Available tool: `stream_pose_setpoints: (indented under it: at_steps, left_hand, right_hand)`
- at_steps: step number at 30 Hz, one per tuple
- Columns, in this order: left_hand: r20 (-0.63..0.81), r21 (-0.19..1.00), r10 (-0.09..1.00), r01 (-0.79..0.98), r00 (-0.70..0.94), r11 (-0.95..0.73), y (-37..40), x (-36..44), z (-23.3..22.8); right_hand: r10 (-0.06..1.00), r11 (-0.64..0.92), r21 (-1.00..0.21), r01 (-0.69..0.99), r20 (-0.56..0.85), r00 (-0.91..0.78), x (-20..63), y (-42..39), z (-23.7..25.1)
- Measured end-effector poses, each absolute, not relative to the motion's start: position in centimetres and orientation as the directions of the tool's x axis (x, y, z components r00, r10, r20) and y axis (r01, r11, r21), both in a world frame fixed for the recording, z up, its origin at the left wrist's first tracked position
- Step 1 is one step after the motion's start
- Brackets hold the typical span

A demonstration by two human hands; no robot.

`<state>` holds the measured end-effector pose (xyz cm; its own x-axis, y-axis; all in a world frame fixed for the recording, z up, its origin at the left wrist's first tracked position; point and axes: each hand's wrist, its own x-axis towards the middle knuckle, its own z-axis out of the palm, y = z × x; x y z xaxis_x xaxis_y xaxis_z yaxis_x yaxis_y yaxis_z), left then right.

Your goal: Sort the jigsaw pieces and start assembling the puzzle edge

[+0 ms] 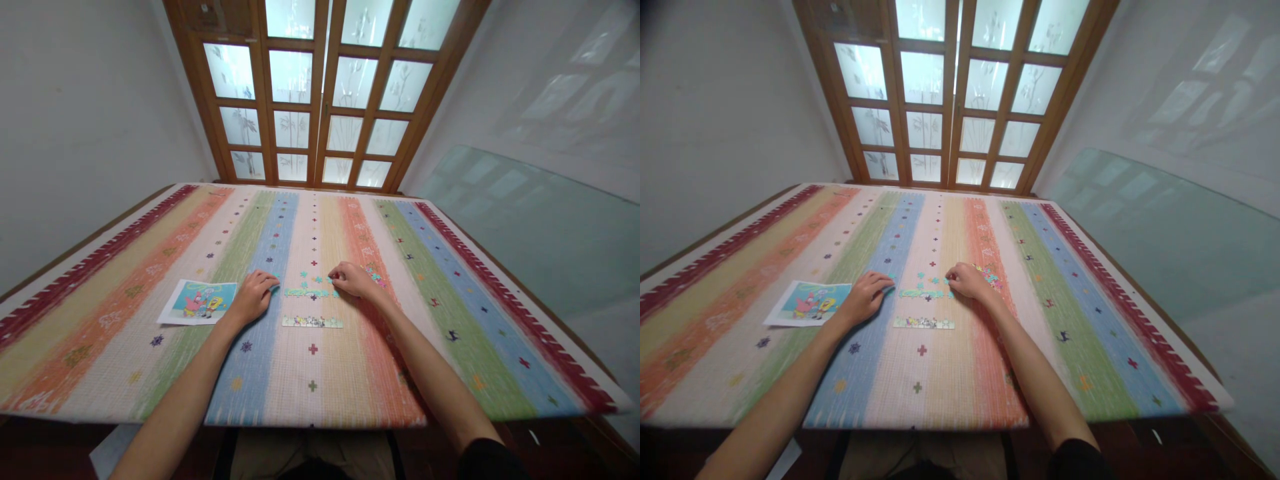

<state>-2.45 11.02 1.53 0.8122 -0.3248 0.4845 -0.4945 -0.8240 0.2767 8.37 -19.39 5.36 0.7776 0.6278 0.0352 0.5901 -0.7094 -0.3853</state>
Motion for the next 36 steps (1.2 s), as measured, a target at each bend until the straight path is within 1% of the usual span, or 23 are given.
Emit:
stream_pose_setpoints:
  at_steps: [4, 7, 14, 22, 28, 31, 36]
  left_hand:
    - [0.478, 0.289, -0.362, -0.532, 0.801, -0.796, 10.0, -2.7, 1.5]
    - [0.470, 0.295, -0.369, -0.537, 0.802, -0.791, 9.7, -2.8, 1.4]
    - [0.457, 0.307, -0.382, -0.546, 0.803, -0.780, 9.4, -2.8, 1.4]
    - [0.456, 0.284, -0.432, -0.587, 0.779, -0.758, 9.3, -2.7, 1.3]
    - [0.438, 0.307, -0.425, -0.576, 0.792, -0.757, 9.2, -2.7, 1.4]
    - [0.435, 0.309, -0.425, -0.575, 0.794, -0.758, 9.2, -2.7, 1.5]
    - [0.445, 0.299, -0.428, -0.581, 0.787, -0.757, 9.1, -2.6, 1.4]
  right_hand:
    - [0.608, -0.719, -0.396, 0.572, 0.043, 0.793, 8.3, -19.4, 5.3]
    - [0.604, -0.717, -0.396, 0.573, 0.057, 0.795, 8.3, -19.4, 5.2]
    - [0.673, -0.666, -0.392, 0.635, 0.050, 0.738, 8.4, -19.6, 5.5]
    - [0.642, -0.684, -0.424, 0.594, 0.038, 0.766, 8.4, -19.8, 5.4]
    - [0.602, -0.693, -0.426, 0.582, 0.101, 0.792, 8.3, -20.0, 4.9]
    - [0.582, -0.679, -0.472, 0.562, 0.120, 0.804, 8.2, -20.0, 4.7]
    - [0.521, -0.630, -0.641, 0.438, 0.068, 0.851, 8.0, -20.0, 4.3]
